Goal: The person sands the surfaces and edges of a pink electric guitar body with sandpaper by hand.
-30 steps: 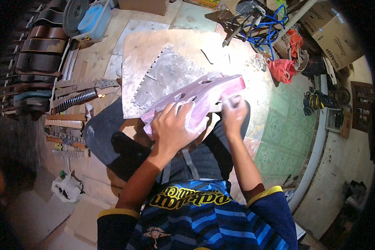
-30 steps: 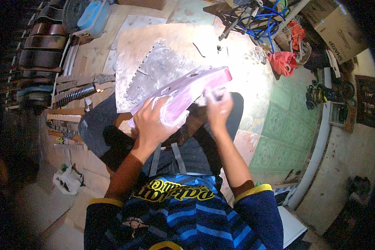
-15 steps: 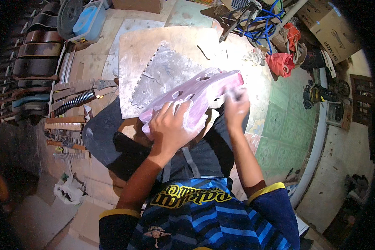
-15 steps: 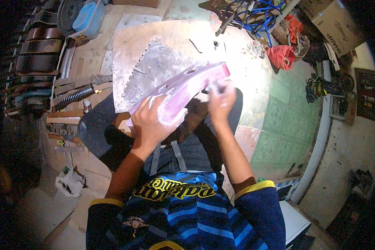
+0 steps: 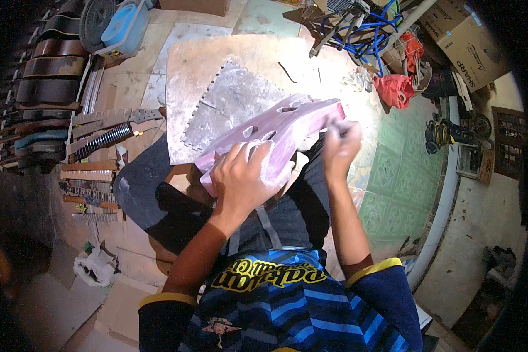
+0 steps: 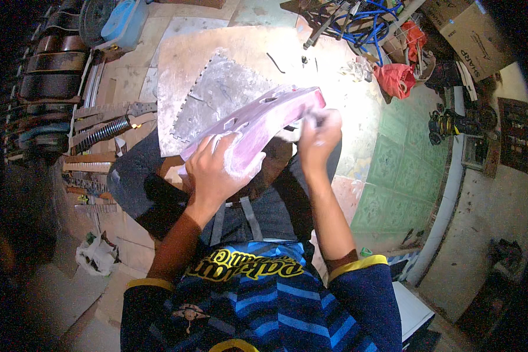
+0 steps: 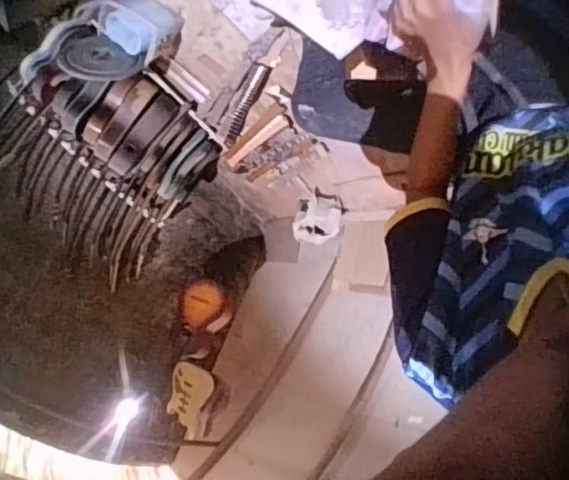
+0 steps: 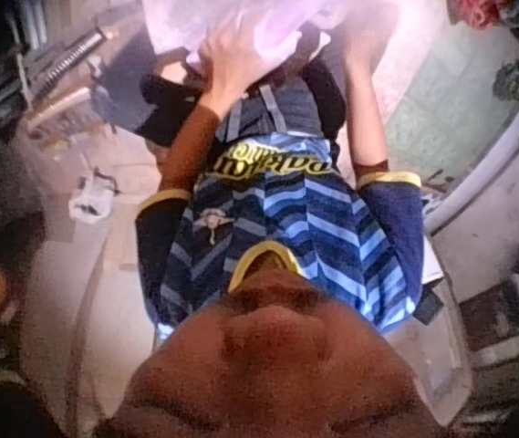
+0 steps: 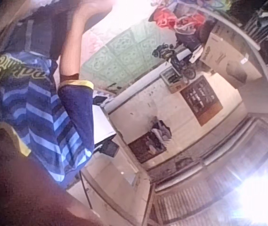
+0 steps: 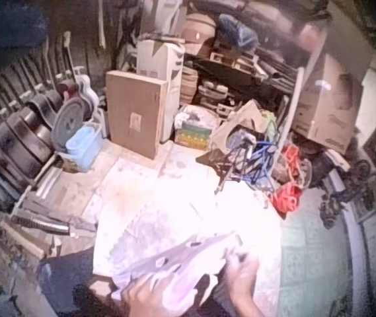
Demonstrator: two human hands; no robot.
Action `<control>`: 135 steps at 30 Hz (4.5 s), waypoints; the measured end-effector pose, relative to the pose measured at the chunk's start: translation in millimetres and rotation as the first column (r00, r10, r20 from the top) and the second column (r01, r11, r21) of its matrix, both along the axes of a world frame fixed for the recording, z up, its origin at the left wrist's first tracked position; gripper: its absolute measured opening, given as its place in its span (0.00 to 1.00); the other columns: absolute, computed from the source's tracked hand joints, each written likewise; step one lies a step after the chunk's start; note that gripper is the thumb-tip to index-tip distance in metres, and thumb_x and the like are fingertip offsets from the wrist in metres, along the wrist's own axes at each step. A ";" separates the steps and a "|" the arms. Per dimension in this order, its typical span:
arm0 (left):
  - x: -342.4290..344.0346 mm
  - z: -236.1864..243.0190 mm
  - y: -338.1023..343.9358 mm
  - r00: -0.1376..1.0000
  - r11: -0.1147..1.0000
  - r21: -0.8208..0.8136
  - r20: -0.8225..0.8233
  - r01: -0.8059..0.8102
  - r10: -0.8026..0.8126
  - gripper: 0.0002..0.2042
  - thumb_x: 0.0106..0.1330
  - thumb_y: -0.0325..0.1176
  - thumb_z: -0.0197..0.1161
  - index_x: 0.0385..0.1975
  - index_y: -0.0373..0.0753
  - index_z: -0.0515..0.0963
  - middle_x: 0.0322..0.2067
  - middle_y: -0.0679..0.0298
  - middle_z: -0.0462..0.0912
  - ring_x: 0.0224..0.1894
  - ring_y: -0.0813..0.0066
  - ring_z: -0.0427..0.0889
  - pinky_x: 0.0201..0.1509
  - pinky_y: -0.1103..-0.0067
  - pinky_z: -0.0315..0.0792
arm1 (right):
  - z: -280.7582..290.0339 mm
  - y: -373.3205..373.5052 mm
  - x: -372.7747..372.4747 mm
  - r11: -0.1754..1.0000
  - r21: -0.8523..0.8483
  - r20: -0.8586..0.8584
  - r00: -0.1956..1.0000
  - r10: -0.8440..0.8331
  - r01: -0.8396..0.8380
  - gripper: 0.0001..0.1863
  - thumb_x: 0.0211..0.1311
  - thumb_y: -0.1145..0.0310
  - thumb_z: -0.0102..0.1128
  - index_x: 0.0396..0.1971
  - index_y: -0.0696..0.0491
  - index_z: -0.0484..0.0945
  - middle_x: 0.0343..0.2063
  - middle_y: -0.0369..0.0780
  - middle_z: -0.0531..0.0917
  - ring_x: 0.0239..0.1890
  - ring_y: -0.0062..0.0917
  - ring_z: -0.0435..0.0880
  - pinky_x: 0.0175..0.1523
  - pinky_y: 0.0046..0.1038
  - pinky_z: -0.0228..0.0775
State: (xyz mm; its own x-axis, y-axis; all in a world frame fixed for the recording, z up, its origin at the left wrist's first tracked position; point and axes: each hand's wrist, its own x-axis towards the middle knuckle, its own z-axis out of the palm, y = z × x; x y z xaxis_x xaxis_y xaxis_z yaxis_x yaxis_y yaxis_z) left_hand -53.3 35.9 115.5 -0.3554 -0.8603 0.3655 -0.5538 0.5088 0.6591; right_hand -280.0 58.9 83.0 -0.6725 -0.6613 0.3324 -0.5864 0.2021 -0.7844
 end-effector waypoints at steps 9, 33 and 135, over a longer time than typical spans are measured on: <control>0.1 -2.6 0.2 1.000 1.000 -0.013 -0.009 -0.009 0.009 0.28 0.48 0.47 0.83 0.45 0.37 0.83 0.38 0.55 0.86 0.41 0.53 0.86 0.45 0.65 0.80 | 4.9 2.7 18.9 0.971 0.120 -0.405 0.882 0.240 -0.209 0.11 0.59 0.73 0.69 0.27 0.58 0.73 0.28 0.47 0.76 0.36 0.43 0.77 0.43 0.45 0.64; 3.6 0.9 -3.4 1.000 1.000 -0.003 0.014 0.010 -0.010 0.27 0.48 0.48 0.82 0.45 0.39 0.84 0.37 0.54 0.86 0.41 0.53 0.86 0.45 0.64 0.81 | 19.1 -17.3 16.9 0.956 0.217 -0.343 0.902 0.262 -0.196 0.11 0.58 0.68 0.73 0.31 0.57 0.78 0.33 0.47 0.78 0.38 0.45 0.75 0.45 0.45 0.62; 1.7 -0.6 -6.0 0.999 1.000 -0.012 0.048 -0.021 0.022 0.26 0.51 0.53 0.79 0.45 0.44 0.85 0.34 0.58 0.82 0.38 0.59 0.85 0.38 0.66 0.79 | -10.8 15.3 19.4 0.981 0.070 -0.080 0.979 0.189 -0.184 0.12 0.61 0.75 0.73 0.28 0.56 0.74 0.27 0.39 0.77 0.30 0.26 0.76 0.39 0.31 0.70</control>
